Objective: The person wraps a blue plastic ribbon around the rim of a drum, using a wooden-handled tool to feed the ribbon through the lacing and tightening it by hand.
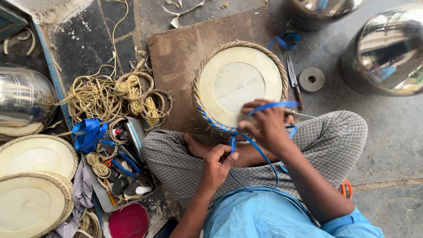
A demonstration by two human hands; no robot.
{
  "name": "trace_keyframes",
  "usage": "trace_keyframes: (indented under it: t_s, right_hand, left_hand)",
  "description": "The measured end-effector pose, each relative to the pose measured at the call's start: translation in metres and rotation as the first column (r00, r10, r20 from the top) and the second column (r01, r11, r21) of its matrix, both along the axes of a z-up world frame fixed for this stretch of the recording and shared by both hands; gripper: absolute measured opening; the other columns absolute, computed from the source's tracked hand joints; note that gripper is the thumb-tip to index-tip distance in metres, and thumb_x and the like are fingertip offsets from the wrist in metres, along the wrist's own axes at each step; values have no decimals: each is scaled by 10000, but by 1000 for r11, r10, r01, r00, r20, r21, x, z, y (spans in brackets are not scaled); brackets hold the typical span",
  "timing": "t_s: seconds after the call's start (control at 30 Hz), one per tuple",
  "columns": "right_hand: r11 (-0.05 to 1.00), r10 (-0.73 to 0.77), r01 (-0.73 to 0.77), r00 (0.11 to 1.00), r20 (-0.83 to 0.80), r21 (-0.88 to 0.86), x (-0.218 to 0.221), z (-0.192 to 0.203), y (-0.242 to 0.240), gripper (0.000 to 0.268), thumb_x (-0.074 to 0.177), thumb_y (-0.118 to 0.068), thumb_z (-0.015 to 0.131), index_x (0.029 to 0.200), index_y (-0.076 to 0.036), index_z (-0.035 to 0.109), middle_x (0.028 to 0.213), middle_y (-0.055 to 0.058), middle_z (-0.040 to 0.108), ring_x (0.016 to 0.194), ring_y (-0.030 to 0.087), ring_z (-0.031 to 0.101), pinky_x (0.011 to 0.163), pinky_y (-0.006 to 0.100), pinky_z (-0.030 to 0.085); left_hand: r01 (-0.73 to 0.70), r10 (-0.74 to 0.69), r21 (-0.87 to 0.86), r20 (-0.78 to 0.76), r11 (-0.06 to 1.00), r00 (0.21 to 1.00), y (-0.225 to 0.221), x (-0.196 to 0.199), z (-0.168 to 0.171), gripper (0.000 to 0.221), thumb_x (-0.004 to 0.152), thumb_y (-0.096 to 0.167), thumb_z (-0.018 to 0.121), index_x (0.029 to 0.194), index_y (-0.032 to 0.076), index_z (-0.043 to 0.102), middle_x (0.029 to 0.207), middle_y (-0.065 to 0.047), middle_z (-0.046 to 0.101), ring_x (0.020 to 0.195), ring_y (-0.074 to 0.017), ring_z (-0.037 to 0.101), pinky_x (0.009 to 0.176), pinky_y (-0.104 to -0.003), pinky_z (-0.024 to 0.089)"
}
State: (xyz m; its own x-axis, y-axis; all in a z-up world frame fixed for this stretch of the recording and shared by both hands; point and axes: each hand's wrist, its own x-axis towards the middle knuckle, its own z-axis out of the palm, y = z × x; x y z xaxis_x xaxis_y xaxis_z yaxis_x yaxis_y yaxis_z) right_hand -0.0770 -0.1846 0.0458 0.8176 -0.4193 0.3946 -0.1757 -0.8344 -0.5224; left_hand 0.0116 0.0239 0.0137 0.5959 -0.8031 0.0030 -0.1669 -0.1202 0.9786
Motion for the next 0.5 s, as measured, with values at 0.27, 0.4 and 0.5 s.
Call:
trace_keyframes:
  t_s: [0.27, 0.4, 0.5]
  right_hand:
    - [972, 75, -83, 996, 44, 219, 10, 6, 9, 141, 862, -249, 778, 866, -111, 752, 890, 14, 724, 1005, 224, 643, 944, 434, 459]
    - [877, 123, -269, 926, 356, 397, 1, 9, 1, 116, 934, -201, 741, 903, -95, 706, 907, 12, 723, 968, 198, 675, 875, 357, 544]
    - [811, 166, -381, 877, 451, 443, 1, 15, -8, 140, 997, -211, 719, 934, -102, 658, 1000, 41, 728, 1045, 217, 669, 916, 355, 546]
  left_hand:
    - [-1, 4, 9, -370, 1000, 929, -15, -3, -31, 160, 915, 169, 737, 994, 34, 701, 887, 1, 702, 815, -63, 638, 719, -252, 531]
    - [-159, 141, -78, -195, 984, 971, -26, -11, -46, 193, 917, 177, 759, 984, -4, 742, 1014, -28, 643, 833, -85, 530, 739, -263, 462]
    - [-201, 187, -11, -316, 980, 930, -31, -10, -50, 250, 914, 236, 799, 966, -6, 762, 1011, -22, 624, 837, -93, 528, 747, -262, 452]
